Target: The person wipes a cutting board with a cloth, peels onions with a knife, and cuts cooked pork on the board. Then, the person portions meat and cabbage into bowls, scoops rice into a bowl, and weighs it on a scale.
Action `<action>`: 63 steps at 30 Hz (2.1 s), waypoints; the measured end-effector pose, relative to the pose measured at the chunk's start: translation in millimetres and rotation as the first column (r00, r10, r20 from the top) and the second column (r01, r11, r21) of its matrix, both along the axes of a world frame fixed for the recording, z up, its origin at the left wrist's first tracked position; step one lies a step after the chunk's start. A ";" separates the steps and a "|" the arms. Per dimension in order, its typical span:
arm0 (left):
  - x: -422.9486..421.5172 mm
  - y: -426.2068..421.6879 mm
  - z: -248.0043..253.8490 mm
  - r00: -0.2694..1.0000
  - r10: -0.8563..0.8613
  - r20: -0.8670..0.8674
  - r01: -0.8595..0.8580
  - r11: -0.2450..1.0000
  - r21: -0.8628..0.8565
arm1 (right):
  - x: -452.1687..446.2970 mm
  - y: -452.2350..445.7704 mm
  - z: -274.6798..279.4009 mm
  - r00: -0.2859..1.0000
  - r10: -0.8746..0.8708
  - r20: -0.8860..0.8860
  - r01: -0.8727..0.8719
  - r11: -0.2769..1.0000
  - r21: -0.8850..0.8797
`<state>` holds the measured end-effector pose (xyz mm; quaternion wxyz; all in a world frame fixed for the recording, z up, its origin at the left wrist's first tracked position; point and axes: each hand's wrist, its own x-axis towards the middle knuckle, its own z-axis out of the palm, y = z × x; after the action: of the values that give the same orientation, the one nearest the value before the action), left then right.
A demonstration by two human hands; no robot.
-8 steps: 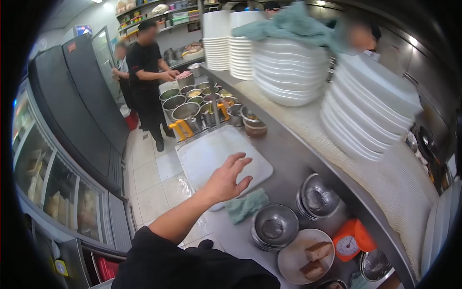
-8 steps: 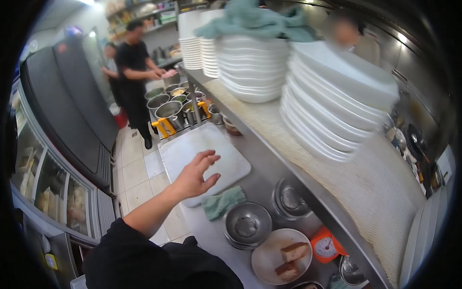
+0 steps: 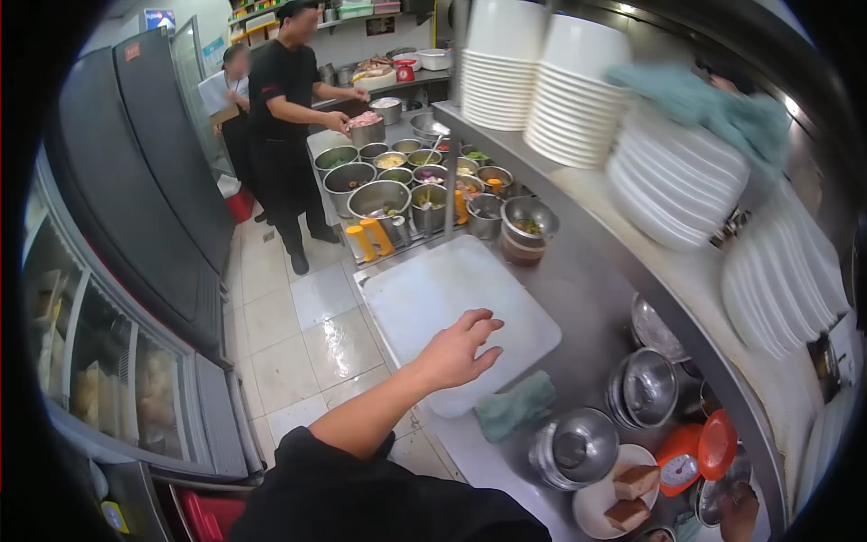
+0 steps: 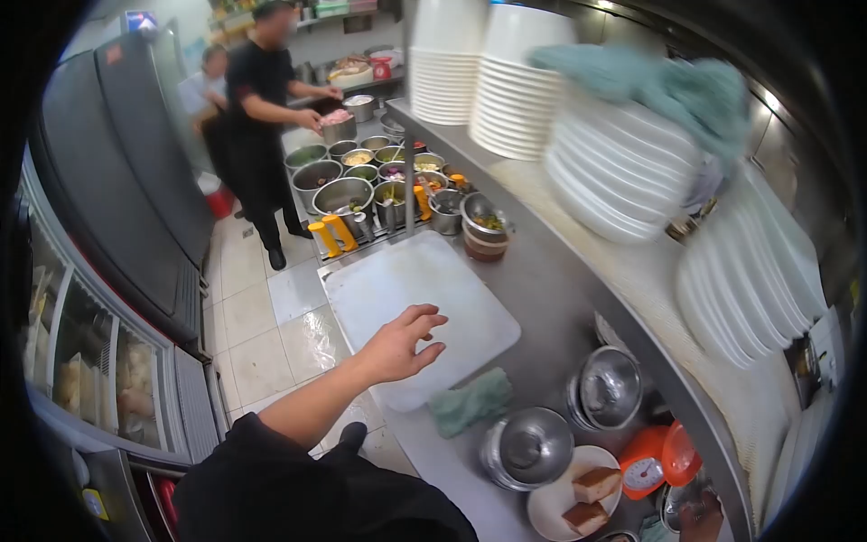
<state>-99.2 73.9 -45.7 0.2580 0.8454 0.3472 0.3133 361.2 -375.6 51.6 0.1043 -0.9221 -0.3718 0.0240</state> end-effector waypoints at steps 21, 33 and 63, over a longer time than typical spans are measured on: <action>-561.2 67.0 -20.0 0.437 0.682 -0.586 -0.895 0.397 -0.204 | -502.3 636.2 35.7 0.301 0.947 -0.111 -0.950 0.308 0.057; -544.7 146.5 8.5 0.460 0.715 -0.527 -0.887 0.339 -0.314 | -514.8 750.2 29.7 0.213 0.973 -0.088 -0.928 0.230 0.293; -568.0 419.5 -28.5 0.931 0.107 -0.350 -0.286 0.809 -0.514 | -595.2 806.6 89.0 0.661 0.749 0.037 -0.736 0.638 0.226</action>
<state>-667.3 493.4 -74.3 0.4020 0.7302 0.5451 0.0898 -234.0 431.0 140.6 0.1983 -0.6692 -0.7143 0.0508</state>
